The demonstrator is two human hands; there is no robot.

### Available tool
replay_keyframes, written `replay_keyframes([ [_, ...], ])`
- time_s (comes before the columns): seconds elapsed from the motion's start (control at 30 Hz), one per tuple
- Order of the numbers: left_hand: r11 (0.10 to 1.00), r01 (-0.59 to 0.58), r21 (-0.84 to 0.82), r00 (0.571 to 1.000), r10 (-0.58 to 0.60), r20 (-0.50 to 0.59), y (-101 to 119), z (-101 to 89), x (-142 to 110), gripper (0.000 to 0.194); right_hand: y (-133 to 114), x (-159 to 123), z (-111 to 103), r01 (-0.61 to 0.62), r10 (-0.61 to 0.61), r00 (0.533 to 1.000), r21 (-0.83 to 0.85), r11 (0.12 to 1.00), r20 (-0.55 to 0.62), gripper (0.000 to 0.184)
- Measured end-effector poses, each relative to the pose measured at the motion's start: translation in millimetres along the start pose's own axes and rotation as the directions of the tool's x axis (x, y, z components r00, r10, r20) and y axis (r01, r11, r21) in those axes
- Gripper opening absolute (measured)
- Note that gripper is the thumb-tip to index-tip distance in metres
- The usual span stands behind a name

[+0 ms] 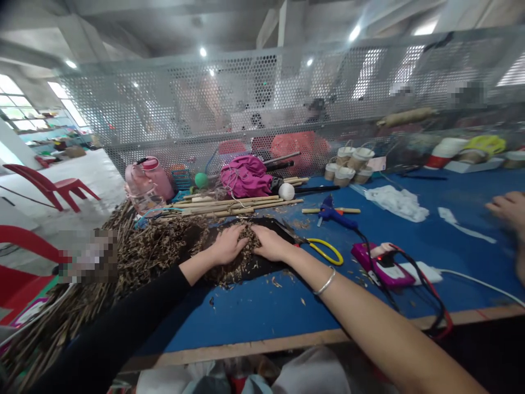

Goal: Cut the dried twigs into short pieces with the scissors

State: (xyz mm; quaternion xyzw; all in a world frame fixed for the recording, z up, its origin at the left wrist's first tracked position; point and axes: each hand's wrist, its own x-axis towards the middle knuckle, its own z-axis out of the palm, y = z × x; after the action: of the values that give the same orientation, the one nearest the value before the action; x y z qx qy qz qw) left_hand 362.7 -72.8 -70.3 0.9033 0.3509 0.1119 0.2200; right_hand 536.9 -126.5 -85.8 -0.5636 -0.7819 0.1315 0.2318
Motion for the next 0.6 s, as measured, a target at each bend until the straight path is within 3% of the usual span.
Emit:
replay_keyframes([
  [0.07,0.999,0.019,0.040,0.998,-0.021,0.052,2.2,-5.1,-2.4,0.058,0.4,-2.5,-6.9,-0.010,0.010,0.999,0.003,1.000,0.042,0.067],
  [0.13,0.999,-0.035,-0.021,0.997,0.036,0.073,-1.1,-20.1,-6.8,0.065,-3.5,-1.0,-19.0,-0.040,0.040,0.995,-0.001,0.999,0.090,0.079],
  [0.2,0.993,-0.071,-0.094,0.997,0.071,-0.004,-9.2,-38.7,-15.0,0.065,-13.2,5.0,-29.3,-0.088,0.091,0.990,-0.037,0.995,0.110,0.088],
  [0.3,0.993,0.033,-0.112,0.980,-0.054,-0.189,-25.2,-54.3,-35.3,0.047,-35.9,20.4,-26.0,-0.095,0.102,0.994,-0.153,0.984,0.037,0.076],
  [0.43,0.988,0.150,-0.023,0.970,-0.152,-0.192,-43.8,-40.3,-65.9,0.028,-57.4,39.9,4.6,0.031,-0.015,0.998,-0.313,0.949,0.053,0.054],
  [0.5,0.991,0.135,0.008,0.976,-0.131,-0.174,-51.0,-29.1,-76.0,0.023,-55.1,44.1,13.2,0.041,-0.018,0.997,-0.308,0.950,0.077,0.042],
  [0.6,0.995,0.098,-0.025,0.973,-0.101,-0.208,-59.1,-20.4,-81.7,0.021,-38.0,40.7,7.6,0.039,-0.023,0.997,-0.229,0.973,0.075,0.031],
])
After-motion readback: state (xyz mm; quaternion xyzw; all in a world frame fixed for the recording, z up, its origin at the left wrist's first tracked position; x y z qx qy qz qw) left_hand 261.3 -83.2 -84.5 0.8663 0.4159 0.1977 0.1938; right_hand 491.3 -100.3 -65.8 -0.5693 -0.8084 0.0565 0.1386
